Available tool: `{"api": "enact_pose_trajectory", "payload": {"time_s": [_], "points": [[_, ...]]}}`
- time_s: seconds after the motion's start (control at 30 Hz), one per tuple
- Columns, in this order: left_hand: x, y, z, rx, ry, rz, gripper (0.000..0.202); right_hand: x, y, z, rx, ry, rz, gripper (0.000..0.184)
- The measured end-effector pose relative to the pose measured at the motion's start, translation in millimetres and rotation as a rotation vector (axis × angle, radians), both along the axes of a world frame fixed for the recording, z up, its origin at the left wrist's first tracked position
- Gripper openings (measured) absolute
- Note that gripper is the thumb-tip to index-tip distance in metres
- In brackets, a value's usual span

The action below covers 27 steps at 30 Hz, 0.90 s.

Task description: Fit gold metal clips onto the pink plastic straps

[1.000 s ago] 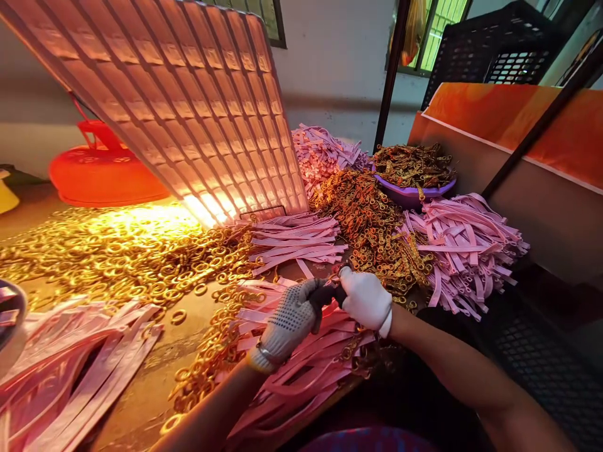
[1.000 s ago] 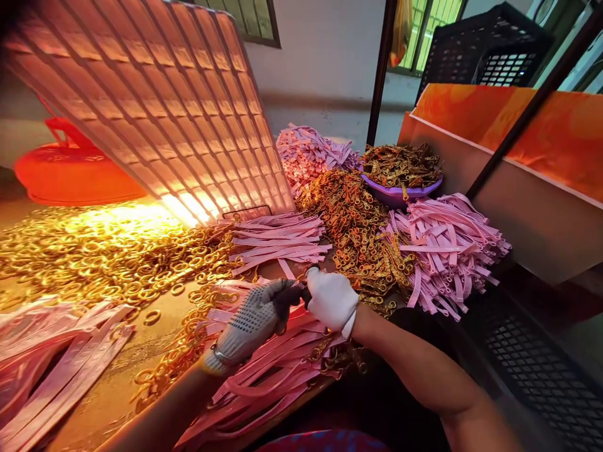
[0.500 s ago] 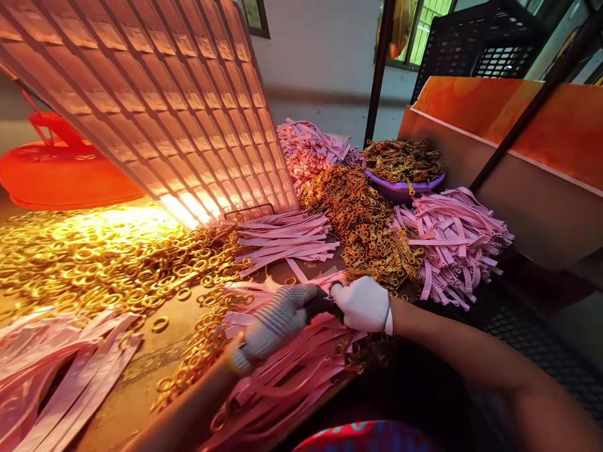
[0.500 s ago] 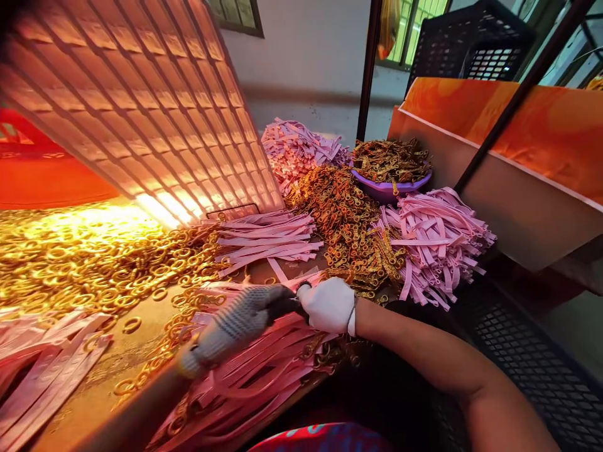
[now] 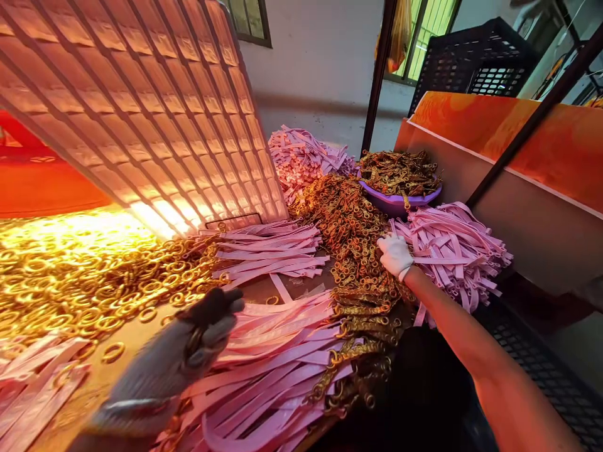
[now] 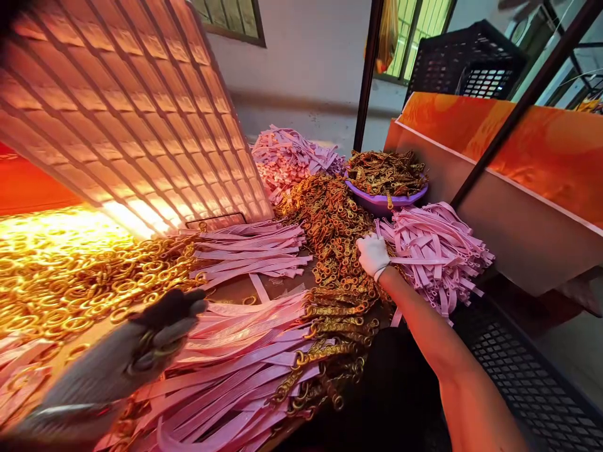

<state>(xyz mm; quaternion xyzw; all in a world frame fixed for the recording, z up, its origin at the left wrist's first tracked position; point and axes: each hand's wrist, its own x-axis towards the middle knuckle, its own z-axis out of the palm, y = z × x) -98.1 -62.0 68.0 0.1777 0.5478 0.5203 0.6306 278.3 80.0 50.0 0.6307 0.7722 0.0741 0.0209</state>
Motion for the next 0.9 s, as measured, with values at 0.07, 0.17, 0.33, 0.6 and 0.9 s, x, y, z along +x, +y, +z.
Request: {"api": "enact_pose_trajectory", "payload": {"time_s": [0.07,0.17,0.33,0.6,0.9], "points": [[21,16,-2.9,0.008,-0.348,0.041,0.034,6,24,-5.0,0.005,-0.031,-0.013,0.024],[50,38,-12.1,0.004,-0.588,0.081,0.039,10,38,-13.7,-0.007,-0.083,-0.034,0.024],[84,45,-32.1,-0.113,-0.681,-0.04,0.042,16,38,-22.0,0.009,-0.139,-0.087,0.025],[84,33,-29.6,-0.074,-0.753,0.048,0.024,9,32,-6.9,0.034,-0.109,-0.1,0.026],[78,27,-40.5,-0.061,-0.792,0.152,0.015,-57,-16,22.0,0.059,-0.18,0.218,0.036]]}}
